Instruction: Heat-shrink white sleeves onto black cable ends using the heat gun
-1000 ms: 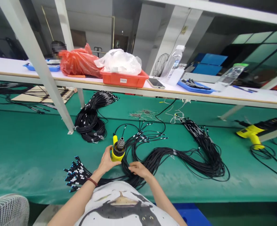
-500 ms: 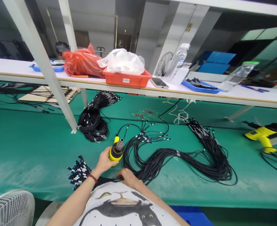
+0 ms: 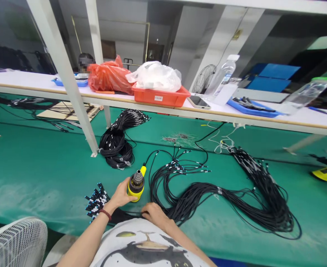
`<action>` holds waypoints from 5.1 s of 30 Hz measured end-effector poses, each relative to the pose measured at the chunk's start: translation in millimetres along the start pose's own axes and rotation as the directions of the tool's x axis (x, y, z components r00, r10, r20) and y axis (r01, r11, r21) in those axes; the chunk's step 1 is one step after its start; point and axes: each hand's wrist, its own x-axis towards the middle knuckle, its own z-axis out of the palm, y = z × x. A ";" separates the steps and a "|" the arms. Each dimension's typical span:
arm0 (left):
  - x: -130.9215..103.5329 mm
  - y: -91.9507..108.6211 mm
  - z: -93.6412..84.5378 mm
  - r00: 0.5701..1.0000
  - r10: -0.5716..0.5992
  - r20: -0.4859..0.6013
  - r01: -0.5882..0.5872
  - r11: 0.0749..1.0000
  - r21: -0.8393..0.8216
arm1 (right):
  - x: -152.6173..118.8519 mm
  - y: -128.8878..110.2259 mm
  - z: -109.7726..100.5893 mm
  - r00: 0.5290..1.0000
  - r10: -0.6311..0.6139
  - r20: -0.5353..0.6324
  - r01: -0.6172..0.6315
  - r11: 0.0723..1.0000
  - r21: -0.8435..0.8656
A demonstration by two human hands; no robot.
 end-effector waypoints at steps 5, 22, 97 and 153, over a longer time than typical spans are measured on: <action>-3.4 -0.6 -1.8 1.000 -0.005 0.018 0.006 1.000 -0.003 | -2.3 -11.8 -22.7 0.996 -0.064 0.054 0.056 0.989 0.138; -65.6 101.2 -72.0 0.982 -0.076 0.174 0.061 0.994 0.087 | -42.3 -62.5 -139.9 0.958 0.023 -0.285 0.124 0.864 0.488; 6.1 149.6 -76.4 0.994 -0.037 -0.103 0.064 0.957 0.283 | 15.3 -108.2 -161.3 0.901 0.007 -0.434 0.098 0.971 0.220; 6.3 132.9 -72.9 0.985 0.025 -0.168 -0.022 1.000 0.017 | 15.8 -109.1 -153.0 0.867 -0.012 -0.498 0.138 0.966 0.218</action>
